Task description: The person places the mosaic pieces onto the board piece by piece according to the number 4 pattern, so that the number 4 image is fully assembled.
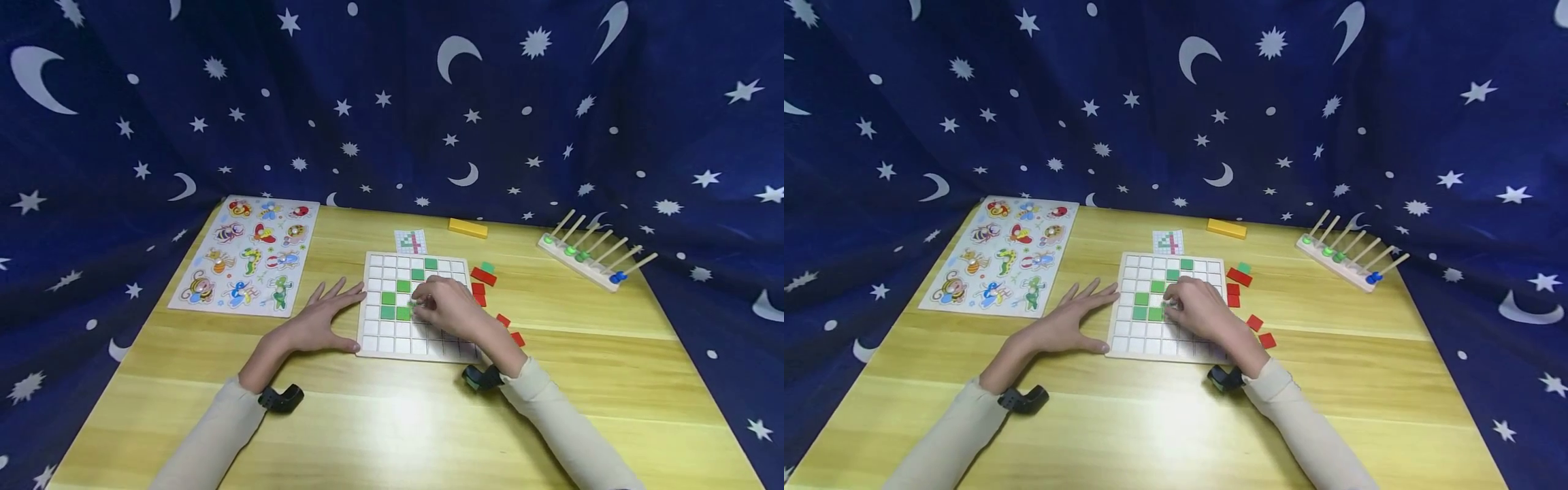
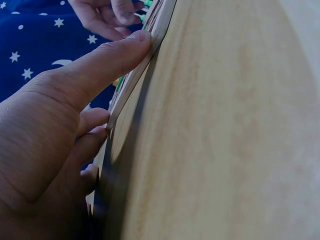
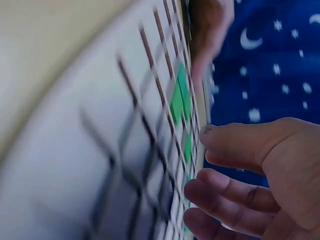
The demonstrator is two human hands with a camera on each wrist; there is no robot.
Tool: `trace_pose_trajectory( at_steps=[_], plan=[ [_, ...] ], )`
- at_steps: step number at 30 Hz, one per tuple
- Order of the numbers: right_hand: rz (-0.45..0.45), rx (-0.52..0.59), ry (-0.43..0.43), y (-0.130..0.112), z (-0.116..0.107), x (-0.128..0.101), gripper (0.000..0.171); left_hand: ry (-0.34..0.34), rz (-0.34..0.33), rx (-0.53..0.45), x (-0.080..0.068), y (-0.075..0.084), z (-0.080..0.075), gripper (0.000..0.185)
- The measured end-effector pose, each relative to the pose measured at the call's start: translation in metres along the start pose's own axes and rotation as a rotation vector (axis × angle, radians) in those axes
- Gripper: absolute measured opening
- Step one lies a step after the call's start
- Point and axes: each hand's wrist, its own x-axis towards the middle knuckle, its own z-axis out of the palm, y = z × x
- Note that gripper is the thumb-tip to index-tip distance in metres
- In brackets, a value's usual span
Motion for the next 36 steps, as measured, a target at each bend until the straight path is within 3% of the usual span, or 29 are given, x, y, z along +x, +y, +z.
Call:
trace_pose_trajectory(
  at_steps=[4,12,19,27,36],
  plan=[
    [0.057,-0.03,0.058,0.021,-0.019,-0.005,0.015,0.011,0.004,-0.005,0.0,0.002,-0.002,0.103],
    [0.237,-0.128,0.077,0.065,-0.054,-0.007,0.021,0.0,0.003,0.017,0.0,0.002,0.001,0.103],
    [0.406,-0.187,0.026,0.106,-0.069,0.002,0.029,0.01,0.014,0.003,-0.001,0.002,0.001,0.103],
    [0.454,-0.178,-0.04,0.127,-0.065,0.005,0.023,0.013,0.019,-0.005,-0.001,0.004,0.0,0.102],
    [0.442,-0.14,-0.031,0.138,-0.068,0.005,0.018,0.014,0.006,0.001,-0.001,0.002,-0.001,0.103]
  ],
)
